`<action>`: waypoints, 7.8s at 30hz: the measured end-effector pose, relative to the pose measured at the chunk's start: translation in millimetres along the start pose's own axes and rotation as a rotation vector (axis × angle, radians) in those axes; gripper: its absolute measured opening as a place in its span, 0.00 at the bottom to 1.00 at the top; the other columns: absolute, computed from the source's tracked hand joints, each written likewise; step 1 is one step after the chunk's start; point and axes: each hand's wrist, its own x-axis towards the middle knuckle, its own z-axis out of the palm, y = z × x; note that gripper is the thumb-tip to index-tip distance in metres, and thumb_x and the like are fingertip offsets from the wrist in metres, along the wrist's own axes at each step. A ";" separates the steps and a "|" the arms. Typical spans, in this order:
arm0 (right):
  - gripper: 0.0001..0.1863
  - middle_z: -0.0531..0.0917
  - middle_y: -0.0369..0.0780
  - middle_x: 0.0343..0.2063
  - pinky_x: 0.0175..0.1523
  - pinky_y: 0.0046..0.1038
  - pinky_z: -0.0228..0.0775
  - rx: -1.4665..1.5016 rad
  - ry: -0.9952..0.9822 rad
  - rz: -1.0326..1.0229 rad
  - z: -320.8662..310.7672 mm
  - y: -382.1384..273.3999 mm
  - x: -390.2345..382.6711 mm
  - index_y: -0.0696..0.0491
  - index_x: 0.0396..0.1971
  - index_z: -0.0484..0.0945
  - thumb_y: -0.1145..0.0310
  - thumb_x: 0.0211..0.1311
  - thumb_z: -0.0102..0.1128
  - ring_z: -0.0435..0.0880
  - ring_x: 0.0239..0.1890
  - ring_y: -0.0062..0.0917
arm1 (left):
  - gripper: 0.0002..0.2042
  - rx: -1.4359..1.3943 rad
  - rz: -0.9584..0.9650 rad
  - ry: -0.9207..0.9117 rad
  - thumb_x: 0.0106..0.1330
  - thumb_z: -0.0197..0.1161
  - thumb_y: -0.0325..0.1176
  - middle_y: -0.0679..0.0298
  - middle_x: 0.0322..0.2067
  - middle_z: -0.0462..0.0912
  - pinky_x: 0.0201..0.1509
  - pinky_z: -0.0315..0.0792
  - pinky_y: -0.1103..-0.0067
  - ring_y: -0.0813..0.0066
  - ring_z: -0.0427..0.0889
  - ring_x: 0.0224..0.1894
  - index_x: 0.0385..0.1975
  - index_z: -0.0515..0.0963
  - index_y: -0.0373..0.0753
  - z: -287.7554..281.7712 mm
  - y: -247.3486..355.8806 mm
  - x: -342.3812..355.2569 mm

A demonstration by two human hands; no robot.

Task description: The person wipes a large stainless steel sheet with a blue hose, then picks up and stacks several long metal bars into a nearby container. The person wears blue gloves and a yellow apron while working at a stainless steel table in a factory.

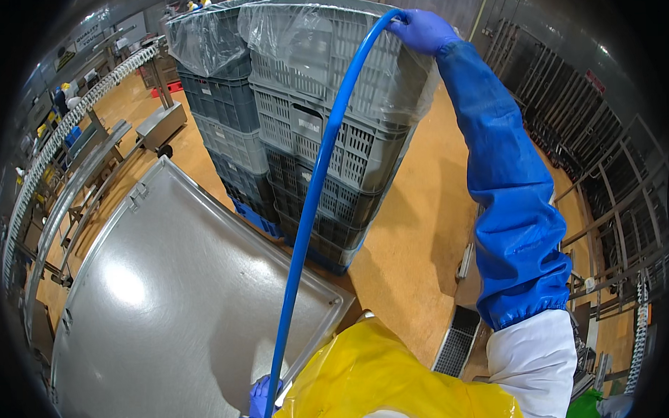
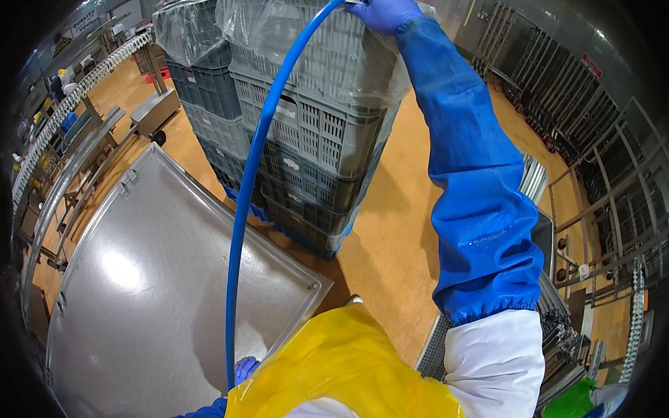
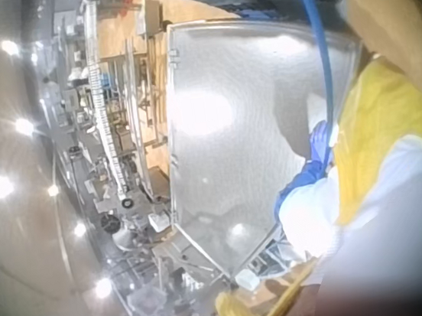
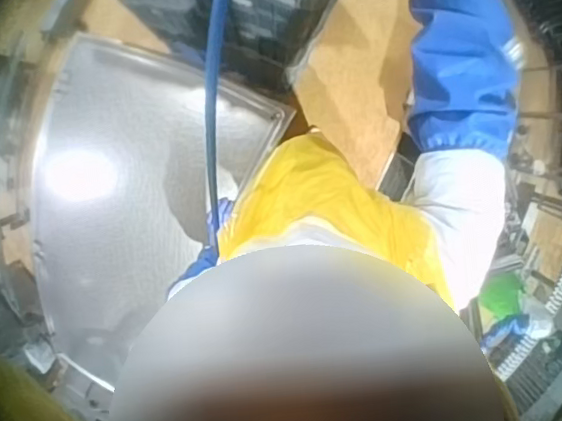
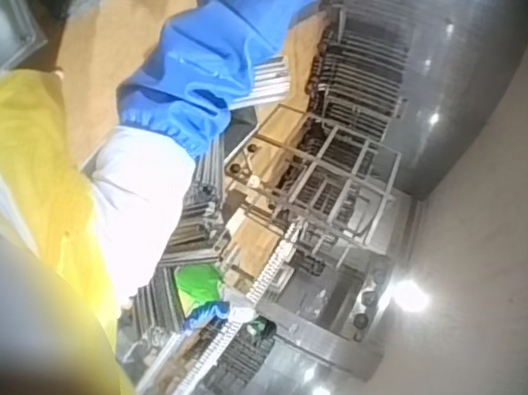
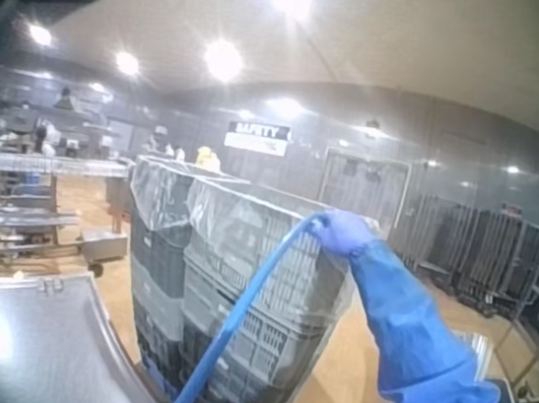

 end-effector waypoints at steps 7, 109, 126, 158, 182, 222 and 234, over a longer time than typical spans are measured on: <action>0.20 0.87 0.47 0.42 0.53 0.41 0.75 -0.005 0.006 -0.036 3.6 10.3 3.4 0.46 0.49 0.85 0.48 0.69 0.56 0.85 0.46 0.46 | 0.32 -0.059 -0.016 0.012 0.55 0.68 0.51 0.58 0.62 0.73 0.72 0.54 0.56 0.56 0.67 0.70 0.62 0.74 0.49 -12.2 15.8 12.4; 0.20 0.86 0.50 0.40 0.51 0.37 0.74 0.113 0.001 -0.039 -13.4 -72.3 -21.5 0.56 0.47 0.83 0.56 0.70 0.55 0.86 0.45 0.41 | 0.29 0.008 -0.063 -0.043 0.60 0.65 0.44 0.59 0.66 0.71 0.73 0.57 0.61 0.59 0.66 0.70 0.62 0.74 0.44 -108.0 33.4 -70.0; 0.24 0.87 0.47 0.43 0.53 0.41 0.74 0.027 0.005 -0.013 -10.3 -40.5 -6.4 0.47 0.50 0.84 0.44 0.69 0.57 0.84 0.47 0.45 | 0.30 -0.395 -0.229 -0.034 0.54 0.70 0.47 0.57 0.60 0.75 0.69 0.62 0.57 0.55 0.71 0.65 0.58 0.75 0.44 -67.6 37.2 -5.4; 0.30 0.87 0.46 0.39 0.50 0.42 0.75 -0.046 0.027 0.029 -15.5 13.9 -0.5 0.47 0.46 0.84 0.34 0.66 0.55 0.84 0.43 0.46 | 0.16 0.046 -0.149 -0.070 0.64 0.62 0.38 0.61 0.56 0.81 0.62 0.70 0.63 0.57 0.79 0.58 0.51 0.82 0.50 -9.9 37.8 28.3; 0.20 0.87 0.49 0.43 0.55 0.42 0.77 -0.002 0.042 -0.030 11.6 -28.5 -11.9 0.46 0.49 0.86 0.49 0.67 0.57 0.86 0.48 0.45 | 0.32 0.019 0.017 0.036 0.48 0.71 0.42 0.56 0.60 0.73 0.69 0.61 0.58 0.54 0.69 0.66 0.57 0.74 0.43 -18.5 17.6 -1.0; 0.18 0.87 0.50 0.41 0.53 0.40 0.77 0.060 0.036 0.011 5.0 -28.3 -18.2 0.48 0.46 0.86 0.53 0.66 0.58 0.87 0.45 0.43 | 0.37 0.047 0.003 -0.026 0.46 0.72 0.42 0.58 0.63 0.69 0.71 0.56 0.60 0.56 0.65 0.68 0.62 0.70 0.47 -20.5 11.9 2.2; 0.18 0.87 0.50 0.41 0.53 0.41 0.77 0.035 0.030 -0.015 5.3 -27.0 -16.1 0.48 0.47 0.86 0.53 0.67 0.56 0.87 0.46 0.44 | 0.37 -0.299 -0.159 -0.011 0.47 0.70 0.44 0.57 0.63 0.68 0.71 0.56 0.59 0.55 0.64 0.68 0.61 0.69 0.45 -2.8 4.8 -8.8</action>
